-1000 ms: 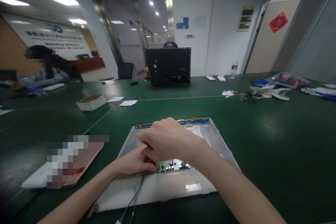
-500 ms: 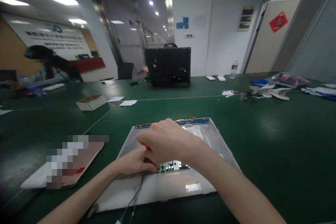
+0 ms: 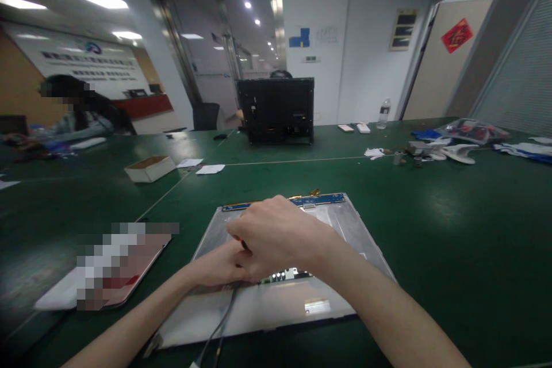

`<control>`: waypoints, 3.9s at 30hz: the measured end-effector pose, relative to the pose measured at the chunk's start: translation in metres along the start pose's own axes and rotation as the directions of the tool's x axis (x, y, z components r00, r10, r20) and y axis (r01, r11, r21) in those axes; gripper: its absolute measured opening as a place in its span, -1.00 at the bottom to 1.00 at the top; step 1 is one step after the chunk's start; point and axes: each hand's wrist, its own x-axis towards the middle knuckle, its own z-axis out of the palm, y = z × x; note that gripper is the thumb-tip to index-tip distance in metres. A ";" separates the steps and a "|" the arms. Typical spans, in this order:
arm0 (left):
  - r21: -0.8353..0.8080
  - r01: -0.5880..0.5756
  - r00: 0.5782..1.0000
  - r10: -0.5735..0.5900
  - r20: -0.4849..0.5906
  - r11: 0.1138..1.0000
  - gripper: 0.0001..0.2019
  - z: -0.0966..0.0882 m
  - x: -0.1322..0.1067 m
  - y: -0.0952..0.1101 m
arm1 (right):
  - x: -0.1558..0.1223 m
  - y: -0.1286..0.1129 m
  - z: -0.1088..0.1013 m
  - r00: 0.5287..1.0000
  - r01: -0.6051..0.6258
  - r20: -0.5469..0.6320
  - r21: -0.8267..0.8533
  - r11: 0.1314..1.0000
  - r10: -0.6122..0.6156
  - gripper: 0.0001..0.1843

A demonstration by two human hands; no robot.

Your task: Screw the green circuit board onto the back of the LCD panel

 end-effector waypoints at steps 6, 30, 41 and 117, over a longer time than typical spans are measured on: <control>-0.036 0.024 1.000 -0.024 0.003 0.999 -0.95 0.001 -0.001 0.001 | 0.000 0.001 0.000 1.000 -0.002 0.022 0.001 1.000 0.002 -0.89; -0.026 0.070 0.997 -0.071 -0.022 0.997 -0.87 0.001 -0.002 0.000 | 0.004 -0.001 0.001 0.999 -0.044 -0.015 -0.059 0.997 0.043 -0.88; 0.003 -0.011 1.000 0.011 -0.020 1.000 -0.89 0.000 -0.001 -0.001 | 0.001 -0.001 -0.001 0.999 -0.027 0.036 -0.007 1.000 0.027 -0.86; -0.016 0.035 0.999 -0.035 0.008 0.999 -0.90 0.001 -0.002 0.000 | 0.003 -0.001 0.000 1.000 -0.002 0.019 -0.034 0.999 0.003 -0.90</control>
